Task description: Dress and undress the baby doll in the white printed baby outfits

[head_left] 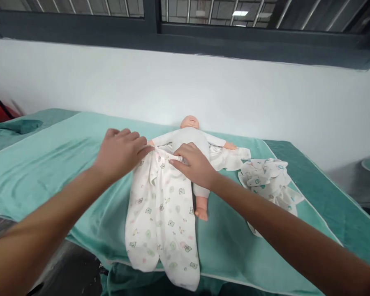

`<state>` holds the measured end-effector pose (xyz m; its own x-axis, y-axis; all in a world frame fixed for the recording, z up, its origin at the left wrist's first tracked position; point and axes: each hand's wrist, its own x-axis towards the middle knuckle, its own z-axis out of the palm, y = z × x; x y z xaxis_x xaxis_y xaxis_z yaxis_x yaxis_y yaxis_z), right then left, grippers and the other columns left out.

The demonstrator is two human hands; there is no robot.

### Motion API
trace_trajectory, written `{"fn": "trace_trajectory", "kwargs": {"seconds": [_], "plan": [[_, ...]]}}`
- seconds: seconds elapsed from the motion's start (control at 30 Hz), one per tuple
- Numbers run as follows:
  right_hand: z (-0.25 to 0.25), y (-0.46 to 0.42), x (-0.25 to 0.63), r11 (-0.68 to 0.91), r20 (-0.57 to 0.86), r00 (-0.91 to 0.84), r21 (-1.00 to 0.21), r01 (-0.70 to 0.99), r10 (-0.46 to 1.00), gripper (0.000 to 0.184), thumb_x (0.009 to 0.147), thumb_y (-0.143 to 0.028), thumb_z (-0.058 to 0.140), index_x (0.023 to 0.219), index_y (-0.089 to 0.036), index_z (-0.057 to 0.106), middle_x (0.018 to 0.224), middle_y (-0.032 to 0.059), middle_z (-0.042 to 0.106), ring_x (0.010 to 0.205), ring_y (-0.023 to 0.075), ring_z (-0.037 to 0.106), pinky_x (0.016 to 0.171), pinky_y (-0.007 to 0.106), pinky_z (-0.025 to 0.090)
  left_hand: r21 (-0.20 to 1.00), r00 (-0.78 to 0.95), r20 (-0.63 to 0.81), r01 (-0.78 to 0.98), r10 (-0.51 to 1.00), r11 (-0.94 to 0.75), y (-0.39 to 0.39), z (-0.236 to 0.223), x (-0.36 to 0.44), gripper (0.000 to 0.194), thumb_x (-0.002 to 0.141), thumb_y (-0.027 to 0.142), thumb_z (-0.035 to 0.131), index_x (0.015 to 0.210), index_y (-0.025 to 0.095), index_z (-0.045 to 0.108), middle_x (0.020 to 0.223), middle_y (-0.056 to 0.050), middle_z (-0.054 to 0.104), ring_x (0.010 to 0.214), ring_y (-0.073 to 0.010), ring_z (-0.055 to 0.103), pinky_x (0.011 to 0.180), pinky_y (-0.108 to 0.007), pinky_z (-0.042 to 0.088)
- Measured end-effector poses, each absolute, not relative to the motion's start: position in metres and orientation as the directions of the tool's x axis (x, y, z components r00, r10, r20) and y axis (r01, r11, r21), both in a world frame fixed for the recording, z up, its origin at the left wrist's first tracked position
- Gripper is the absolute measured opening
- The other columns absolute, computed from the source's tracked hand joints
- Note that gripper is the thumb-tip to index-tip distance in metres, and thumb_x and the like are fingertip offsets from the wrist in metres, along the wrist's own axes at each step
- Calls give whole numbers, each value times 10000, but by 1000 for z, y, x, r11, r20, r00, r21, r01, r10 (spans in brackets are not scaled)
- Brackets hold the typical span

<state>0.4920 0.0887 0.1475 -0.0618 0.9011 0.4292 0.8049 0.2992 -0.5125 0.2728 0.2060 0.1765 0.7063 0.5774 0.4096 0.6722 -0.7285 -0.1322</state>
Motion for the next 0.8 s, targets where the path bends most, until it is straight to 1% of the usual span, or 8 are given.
{"fn": "trace_trajectory", "kwargs": {"seconds": [0.07, 0.1, 0.2, 0.27, 0.37, 0.47, 0.67, 0.8], "plan": [[124, 112, 502, 237, 459, -3, -453, 860, 889, 160, 969, -354, 586, 990, -200, 625, 1064, 89, 644, 1060, 270, 520, 939, 423, 423, -113, 669, 333, 728, 664, -676, 205, 147, 286, 316, 1029, 321, 376, 957, 164, 640, 954, -121, 649, 968, -304, 586, 939, -534, 427], [115, 124, 511, 192, 474, 47, -442, 876, 879, 189, 967, -350, 577, 1048, -185, 625, 1125, 115, 637, 1088, 286, 521, 969, 445, 423, -26, 660, 307, 726, 686, -687, 201, 134, 294, 282, 1013, 283, 389, 1012, 159, 643, 1026, -140, 655, 1020, -320, 595, 936, -524, 442], [100, 158, 551, 24, 512, 246, -465, 885, 823, 338, 936, -354, 595, 1195, -138, 593, 1272, 176, 596, 1200, 332, 510, 1084, 498, 385, 551, 635, 245, 531, 733, -644, 183, 107, 326, 264, 978, 344, 491, 1130, 187, 639, 1211, -116, 661, 1139, -271, 626, 994, -418, 482], [99, 182, 583, -93, 471, 378, -522, 848, 797, 510, 887, -425, 654, 1286, -126, 548, 1370, 206, 550, 1300, 363, 477, 1146, 520, 343, 819, 561, 92, 427, 823, -383, 175, 100, 352, 369, 929, 418, 571, 1222, 199, 621, 1300, -105, 660, 1156, -260, 650, 1002, -403, 502], [101, 214, 624, -258, 219, 516, -668, 698, 828, 795, 849, -627, 648, 1437, -140, 423, 1467, 237, 507, 1356, 377, 488, 1141, 523, 378, 918, 484, -99, 381, 869, -107, 182, 95, 386, 552, 859, 481, 660, 1296, 151, 592, 1354, -169, 650, 1215, -317, 639, 1022, -446, 499], [107, 235, 648, -326, 15, 474, -708, 627, 880, 934, 843, -763, 566, 1497, -130, 359, 1471, 258, 538, 1294, 379, 572, 1082, 510, 452, 966, 609, -245, 223, 754, 133, 203, 93, 403, 628, 848, 569, 661, 1298, 134, 607, 1283, -195, 700, 1103, -318, 705, 908, -422, 559], [132, 265, 660, -209, 15, 295, -674, 709, 955, 703, 914, -745, 486, 1232, -142, 660, 1277, 213, 704, 1170, 371, 654, 1019, 509, 506, 956, 710, -282, 156, 645, 247, 241, 113, 411, 653, 749, 585, 762, 1262, 199, 640, 1302, -150, 710, 1108, -295, 716, 816, -354, 599], [156, 305, 663, -93, 94, 204, -656, 749, 974, 742, 904, -785, 464, 1156, -124, 688, 1170, 223, 742, 1123, 368, 670, 988, 523, 529, 949, 710, -270, 84, 651, 303, 278, 141, 395, 568, 767, 544, 781, 1188, 180, 667, 1240, -140, 742, 1115, -285, 716, 885, -376, 605]]}}
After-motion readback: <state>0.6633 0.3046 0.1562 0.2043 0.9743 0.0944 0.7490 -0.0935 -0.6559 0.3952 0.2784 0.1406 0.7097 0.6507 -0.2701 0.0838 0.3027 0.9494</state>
